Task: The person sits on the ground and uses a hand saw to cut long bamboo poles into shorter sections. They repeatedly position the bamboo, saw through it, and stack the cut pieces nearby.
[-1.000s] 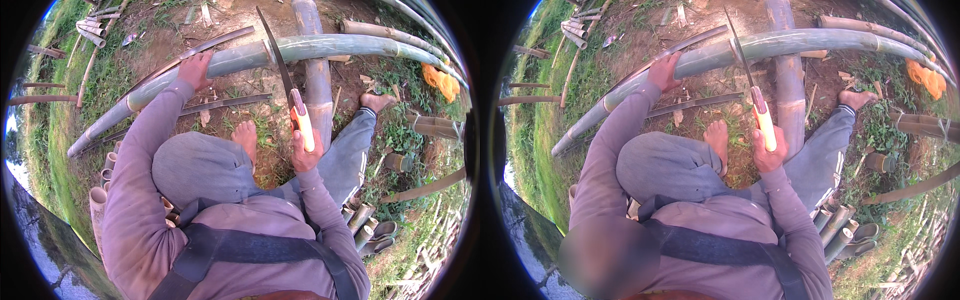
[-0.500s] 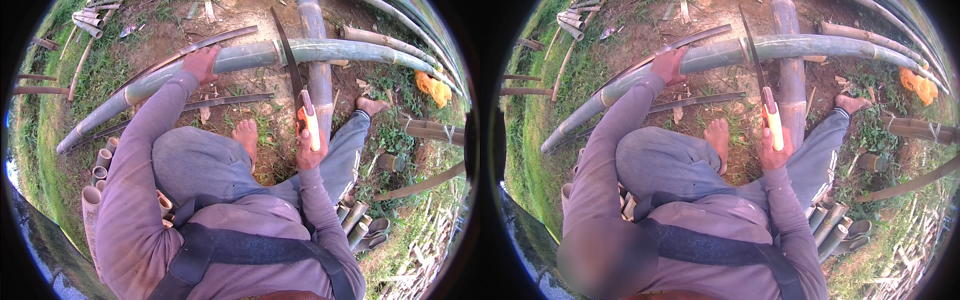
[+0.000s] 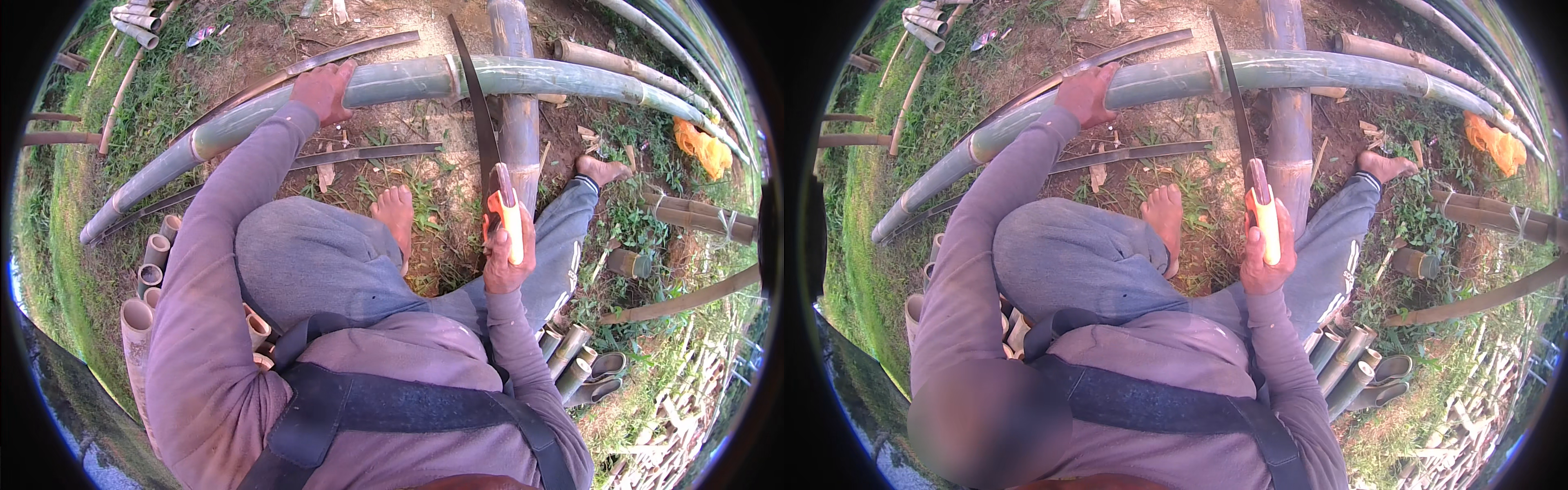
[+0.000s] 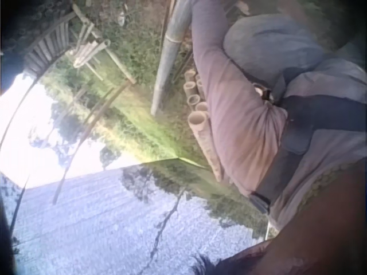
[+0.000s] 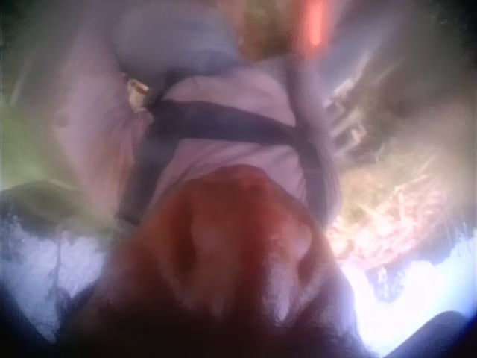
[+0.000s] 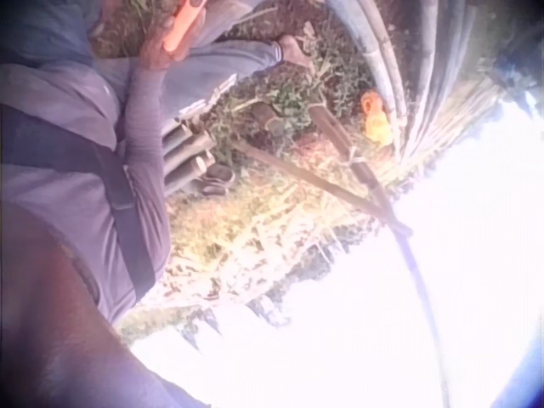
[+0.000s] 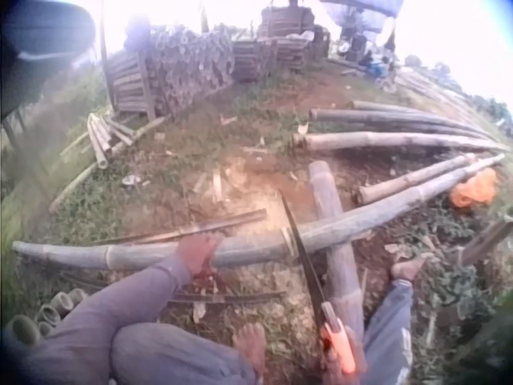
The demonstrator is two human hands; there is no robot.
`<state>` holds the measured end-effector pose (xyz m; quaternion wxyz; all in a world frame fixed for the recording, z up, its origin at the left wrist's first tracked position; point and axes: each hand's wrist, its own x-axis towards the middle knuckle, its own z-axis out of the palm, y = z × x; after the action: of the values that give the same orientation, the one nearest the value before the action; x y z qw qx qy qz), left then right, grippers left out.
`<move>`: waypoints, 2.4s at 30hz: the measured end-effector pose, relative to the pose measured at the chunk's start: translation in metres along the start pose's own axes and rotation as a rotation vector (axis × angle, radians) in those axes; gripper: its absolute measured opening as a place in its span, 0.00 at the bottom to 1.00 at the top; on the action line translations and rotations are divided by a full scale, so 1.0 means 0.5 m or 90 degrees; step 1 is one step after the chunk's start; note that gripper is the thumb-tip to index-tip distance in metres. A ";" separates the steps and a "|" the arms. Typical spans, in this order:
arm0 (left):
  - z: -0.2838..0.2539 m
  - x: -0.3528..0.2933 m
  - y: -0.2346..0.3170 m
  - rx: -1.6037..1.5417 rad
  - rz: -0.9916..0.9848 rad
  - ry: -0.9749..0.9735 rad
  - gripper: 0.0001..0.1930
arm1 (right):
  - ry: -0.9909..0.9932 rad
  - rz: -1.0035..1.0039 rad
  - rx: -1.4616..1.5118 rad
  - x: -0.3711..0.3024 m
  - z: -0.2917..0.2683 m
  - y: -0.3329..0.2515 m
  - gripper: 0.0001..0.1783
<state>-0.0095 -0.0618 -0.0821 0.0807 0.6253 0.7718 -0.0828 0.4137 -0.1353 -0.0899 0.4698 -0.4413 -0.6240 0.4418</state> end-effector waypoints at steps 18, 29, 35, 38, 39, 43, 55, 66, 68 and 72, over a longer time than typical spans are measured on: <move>0.015 -0.001 -0.009 -0.014 0.000 0.009 0.52 | -0.005 0.030 0.072 0.097 0.044 -0.006 0.27; 0.010 -0.009 -0.019 -0.034 0.016 0.019 0.49 | -0.035 -0.324 -0.258 0.026 0.033 0.022 0.31; 0.014 -0.002 -0.020 -0.021 0.026 0.049 0.49 | -0.087 -0.279 -0.274 0.000 0.043 0.056 0.38; -0.002 0.048 -0.007 -0.185 0.147 0.077 0.46 | -0.078 -0.113 -0.197 -0.036 0.020 0.095 0.42; -0.026 0.039 -0.032 -0.213 0.182 0.078 0.44 | -0.097 -0.042 -0.213 -0.041 0.008 0.095 0.42; -0.128 -0.120 -0.341 0.018 -0.013 -0.015 0.38 | -0.227 -0.040 -0.409 -0.106 -0.063 0.103 0.42; -0.348 -0.307 -0.118 -0.217 -0.119 0.262 0.30 | -0.197 0.103 -0.289 -0.008 0.020 0.143 0.44; -0.371 -0.321 0.084 -0.340 0.176 0.593 0.14 | -0.155 0.160 -0.166 -0.025 -0.001 0.202 0.36; -0.434 -0.349 0.111 -0.499 0.298 0.713 0.15 | -0.160 0.171 -0.215 -0.019 -0.003 0.218 0.38; -0.599 -0.456 0.178 -0.472 0.624 0.872 0.20 | -0.197 0.204 -0.252 -0.019 0.017 0.234 0.41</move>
<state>0.1178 -0.1919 0.2590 -0.1724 0.7290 0.2767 0.6019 0.4230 -0.1198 -0.2064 0.1981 -0.5446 -0.6845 0.4423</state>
